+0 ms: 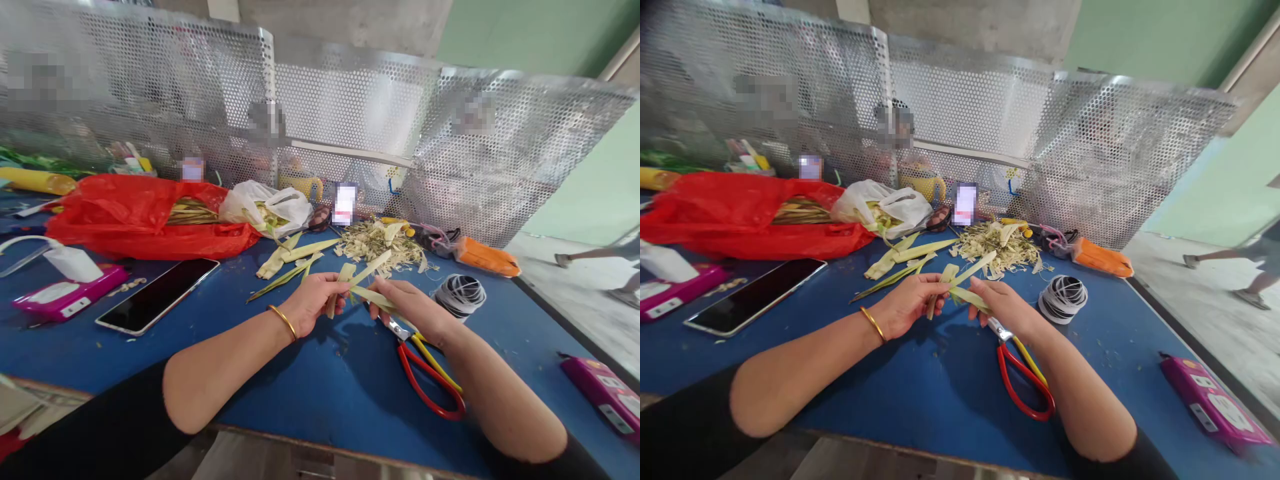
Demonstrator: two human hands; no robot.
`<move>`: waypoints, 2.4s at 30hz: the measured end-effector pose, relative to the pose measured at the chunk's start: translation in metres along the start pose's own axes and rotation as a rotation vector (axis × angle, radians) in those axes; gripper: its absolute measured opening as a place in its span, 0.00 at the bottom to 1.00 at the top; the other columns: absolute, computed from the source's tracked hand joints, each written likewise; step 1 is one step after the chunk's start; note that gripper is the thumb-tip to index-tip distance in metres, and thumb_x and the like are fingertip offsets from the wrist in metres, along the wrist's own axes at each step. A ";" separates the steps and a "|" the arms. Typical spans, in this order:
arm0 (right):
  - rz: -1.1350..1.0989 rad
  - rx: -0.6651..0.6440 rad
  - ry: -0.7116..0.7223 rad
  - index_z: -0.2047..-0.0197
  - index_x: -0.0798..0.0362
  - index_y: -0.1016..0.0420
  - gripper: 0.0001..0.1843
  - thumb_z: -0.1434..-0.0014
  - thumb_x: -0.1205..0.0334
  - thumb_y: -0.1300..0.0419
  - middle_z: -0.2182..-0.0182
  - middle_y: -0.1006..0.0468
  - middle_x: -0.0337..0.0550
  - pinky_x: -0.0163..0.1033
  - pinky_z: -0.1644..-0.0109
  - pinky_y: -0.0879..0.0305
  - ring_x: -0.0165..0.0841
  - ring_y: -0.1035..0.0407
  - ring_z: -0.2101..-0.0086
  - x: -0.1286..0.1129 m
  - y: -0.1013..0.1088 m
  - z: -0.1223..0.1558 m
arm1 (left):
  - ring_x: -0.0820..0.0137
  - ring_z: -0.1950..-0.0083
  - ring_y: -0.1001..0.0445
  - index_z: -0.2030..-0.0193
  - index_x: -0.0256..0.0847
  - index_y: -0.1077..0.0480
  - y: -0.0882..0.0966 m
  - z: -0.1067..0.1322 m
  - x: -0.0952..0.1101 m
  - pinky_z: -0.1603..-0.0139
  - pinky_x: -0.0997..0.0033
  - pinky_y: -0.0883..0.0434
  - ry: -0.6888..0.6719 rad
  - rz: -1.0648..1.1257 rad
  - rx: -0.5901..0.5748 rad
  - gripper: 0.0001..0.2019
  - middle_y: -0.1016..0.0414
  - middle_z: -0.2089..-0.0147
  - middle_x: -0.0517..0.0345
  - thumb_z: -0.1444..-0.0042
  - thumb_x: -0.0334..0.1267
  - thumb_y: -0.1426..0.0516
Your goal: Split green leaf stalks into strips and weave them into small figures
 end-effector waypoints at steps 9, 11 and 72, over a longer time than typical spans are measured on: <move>-0.472 -0.026 0.052 0.63 0.54 0.22 0.08 0.48 0.62 0.35 0.73 0.27 0.38 0.31 0.76 0.45 0.23 0.42 0.80 -0.001 0.009 -0.001 | 0.81 0.80 0.38 0.71 0.36 0.33 -0.003 -0.003 -0.001 0.78 0.80 0.38 0.044 0.105 -0.089 0.03 0.35 0.78 0.64 0.48 0.29 0.42; -0.526 0.040 0.055 0.65 0.53 0.21 0.07 0.49 0.64 0.35 0.73 0.26 0.39 0.31 0.75 0.43 0.23 0.40 0.79 0.001 0.014 -0.002 | 0.81 0.81 0.39 0.70 0.37 0.35 -0.002 -0.002 0.002 0.80 0.80 0.41 0.011 0.067 -0.072 0.03 0.36 0.78 0.65 0.47 0.28 0.43; 0.275 0.501 0.196 0.71 0.52 0.21 0.12 0.47 0.54 0.41 0.72 0.22 0.42 0.40 0.62 0.39 0.37 0.31 0.68 0.006 0.011 -0.002 | 0.84 0.82 0.49 0.68 0.38 0.35 -0.010 0.004 -0.004 0.81 0.80 0.57 -0.053 -0.040 -0.081 0.07 0.38 0.78 0.67 0.51 0.34 0.40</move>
Point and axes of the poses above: each hand's wrist, its own z-axis away from the middle knuckle, its own y-axis out of the back of the hand, x = y × z, the point moved 6 cm from there along -z, towards the middle knuckle
